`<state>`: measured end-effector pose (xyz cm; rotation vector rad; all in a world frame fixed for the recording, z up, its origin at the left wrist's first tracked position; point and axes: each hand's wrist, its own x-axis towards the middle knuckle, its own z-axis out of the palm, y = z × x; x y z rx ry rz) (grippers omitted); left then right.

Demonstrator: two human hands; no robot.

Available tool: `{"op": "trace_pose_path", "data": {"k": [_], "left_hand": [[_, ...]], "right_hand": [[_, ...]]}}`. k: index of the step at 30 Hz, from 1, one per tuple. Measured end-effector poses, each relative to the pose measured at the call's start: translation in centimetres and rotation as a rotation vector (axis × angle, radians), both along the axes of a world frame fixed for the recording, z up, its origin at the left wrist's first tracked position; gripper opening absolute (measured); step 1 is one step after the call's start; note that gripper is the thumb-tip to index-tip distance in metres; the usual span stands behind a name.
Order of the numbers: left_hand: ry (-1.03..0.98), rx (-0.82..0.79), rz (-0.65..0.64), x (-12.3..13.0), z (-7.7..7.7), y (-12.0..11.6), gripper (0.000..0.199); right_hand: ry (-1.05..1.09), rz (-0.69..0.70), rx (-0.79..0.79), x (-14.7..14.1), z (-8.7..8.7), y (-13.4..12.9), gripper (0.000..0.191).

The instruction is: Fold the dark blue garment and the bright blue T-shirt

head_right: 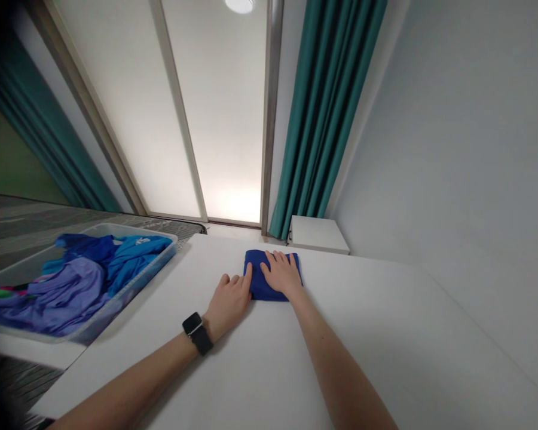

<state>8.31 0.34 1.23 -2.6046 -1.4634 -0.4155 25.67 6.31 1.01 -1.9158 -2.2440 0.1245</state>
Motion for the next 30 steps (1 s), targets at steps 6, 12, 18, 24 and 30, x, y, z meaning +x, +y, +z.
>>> {"op": "trace_pose_path", "data": {"k": [6, 12, 18, 24, 30], "left_hand": [[0.017, -0.025, -0.055, -1.1, 0.3, 0.0, 0.063], [-0.122, -0.046, -0.014, -2.9, -1.7, 0.9, 0.069], [-0.141, -0.095, -0.027, -1.0, -2.8, 0.5, 0.064], [-0.163, -0.2, -0.165, -2.6, -2.2, 1.4, 0.065], [-0.704, -0.453, -0.069, -3.8, -2.9, 6.4, 0.063]], "right_hand": [[0.004, 0.003, 0.02, 0.0, -0.2, -0.1, 0.057], [0.015, 0.013, 0.016, 0.0, -0.1, -0.1, 0.057], [0.012, 0.013, 0.016, 0.0, -0.2, -0.1, 0.057], [0.017, 0.014, 0.031, 0.0, -0.2, -0.2, 0.056], [0.017, 0.021, 0.025, 0.0, -0.1, -0.2, 0.057]]}}
